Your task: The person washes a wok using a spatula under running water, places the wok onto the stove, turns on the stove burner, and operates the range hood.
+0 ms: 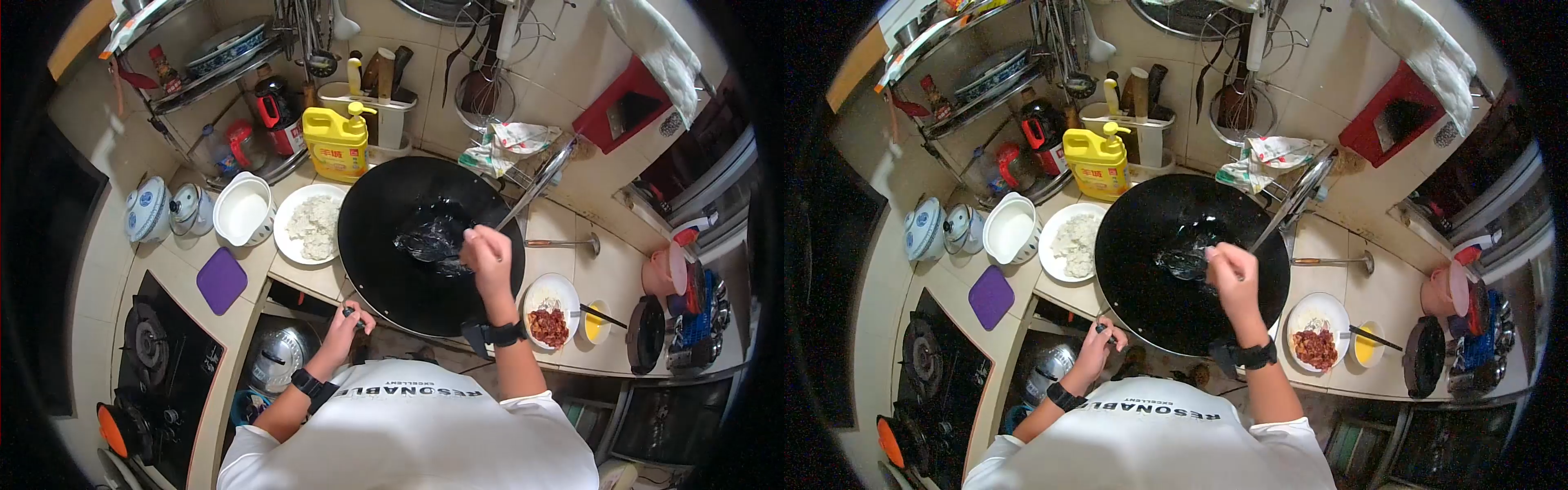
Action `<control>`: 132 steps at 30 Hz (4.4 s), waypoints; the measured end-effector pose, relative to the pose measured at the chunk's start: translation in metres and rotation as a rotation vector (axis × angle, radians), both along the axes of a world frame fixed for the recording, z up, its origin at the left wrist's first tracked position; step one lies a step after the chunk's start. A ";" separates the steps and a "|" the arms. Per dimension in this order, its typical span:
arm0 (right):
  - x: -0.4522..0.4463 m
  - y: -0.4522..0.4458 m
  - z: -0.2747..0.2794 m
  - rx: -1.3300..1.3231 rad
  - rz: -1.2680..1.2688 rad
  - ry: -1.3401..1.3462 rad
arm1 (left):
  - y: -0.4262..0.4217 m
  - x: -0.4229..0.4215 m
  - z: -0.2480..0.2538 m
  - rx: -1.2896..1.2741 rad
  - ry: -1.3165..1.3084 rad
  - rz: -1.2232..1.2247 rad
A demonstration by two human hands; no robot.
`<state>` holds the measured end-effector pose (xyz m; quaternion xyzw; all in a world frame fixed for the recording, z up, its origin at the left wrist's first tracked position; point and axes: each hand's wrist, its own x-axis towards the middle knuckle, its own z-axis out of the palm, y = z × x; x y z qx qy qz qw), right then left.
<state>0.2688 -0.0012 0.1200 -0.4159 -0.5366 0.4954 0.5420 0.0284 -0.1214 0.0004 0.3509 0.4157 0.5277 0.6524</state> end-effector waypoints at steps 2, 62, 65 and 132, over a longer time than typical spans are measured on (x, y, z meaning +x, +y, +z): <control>-0.006 -0.012 0.007 0.037 0.085 -0.167 | -0.001 -0.002 -0.003 0.004 -0.003 -0.011; 0.009 0.020 -0.021 0.408 0.074 -0.347 | 0.001 -0.005 0.003 0.002 -0.005 -0.051; -0.003 0.031 -0.024 0.411 -0.020 -0.265 | 0.000 -0.004 0.003 0.005 -0.011 -0.055; -0.029 -0.029 -0.050 0.532 0.154 -0.230 | 0.005 -0.005 0.009 -0.013 -0.051 -0.083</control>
